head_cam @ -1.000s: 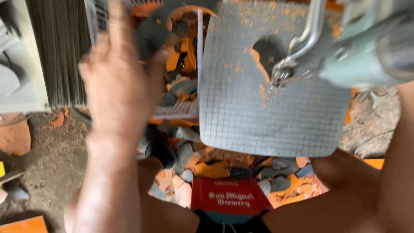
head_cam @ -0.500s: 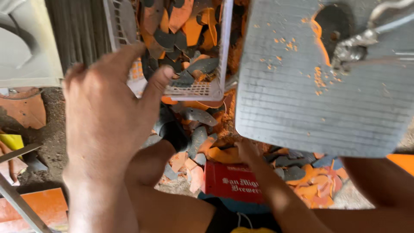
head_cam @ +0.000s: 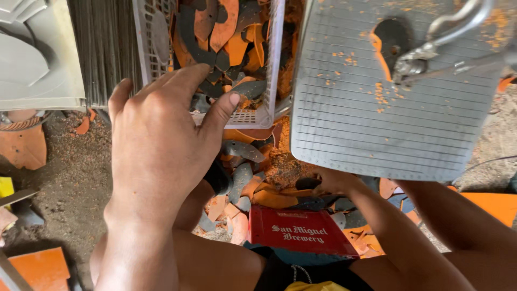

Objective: The person uses a vertical band saw to cut orange and black rubber pieces into curved shapes. They guide each piece by hand along the blade, then place the cut pieces into a nearby white basket.

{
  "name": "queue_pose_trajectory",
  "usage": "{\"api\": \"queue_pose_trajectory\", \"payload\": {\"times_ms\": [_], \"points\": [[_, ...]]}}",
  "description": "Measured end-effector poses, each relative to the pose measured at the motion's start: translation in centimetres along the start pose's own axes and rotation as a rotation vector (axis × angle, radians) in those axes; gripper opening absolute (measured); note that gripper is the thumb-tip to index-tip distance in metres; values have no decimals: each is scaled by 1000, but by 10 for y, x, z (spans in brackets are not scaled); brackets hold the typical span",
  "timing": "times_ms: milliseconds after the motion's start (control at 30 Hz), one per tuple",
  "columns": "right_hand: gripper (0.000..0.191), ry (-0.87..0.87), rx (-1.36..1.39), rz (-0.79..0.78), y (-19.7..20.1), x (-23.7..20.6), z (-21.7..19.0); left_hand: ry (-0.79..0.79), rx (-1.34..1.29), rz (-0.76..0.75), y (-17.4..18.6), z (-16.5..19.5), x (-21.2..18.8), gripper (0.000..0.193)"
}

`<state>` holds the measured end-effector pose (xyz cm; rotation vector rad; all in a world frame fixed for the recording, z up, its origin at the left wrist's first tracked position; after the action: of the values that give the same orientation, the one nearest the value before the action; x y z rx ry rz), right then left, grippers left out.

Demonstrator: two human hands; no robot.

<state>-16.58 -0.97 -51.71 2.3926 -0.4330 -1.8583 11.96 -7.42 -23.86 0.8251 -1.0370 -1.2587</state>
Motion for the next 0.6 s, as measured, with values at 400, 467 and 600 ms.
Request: {"api": "queue_pose_trajectory", "payload": {"times_ms": [400,467,600], "points": [[48,402,64,97,26,-137,74,-10,-29,-1,0,22,-8,44],[51,420,262,202,33,-183,104,-8,-18,-4,0,24,-7,43],[61,479,728,638,41,-253,153,-74,-59,49,6,36,-7,41]]}}
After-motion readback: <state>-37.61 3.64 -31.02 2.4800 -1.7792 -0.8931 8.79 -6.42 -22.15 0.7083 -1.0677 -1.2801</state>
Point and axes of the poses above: each hand's wrist, its own x-axis towards the middle knuckle, its own y-axis out of the back of the hand, z = x × y, the point moved 6 cm from there along x, towards the middle knuckle, and after that the axes turned 5 degrees about x, right-handed, at the moved point
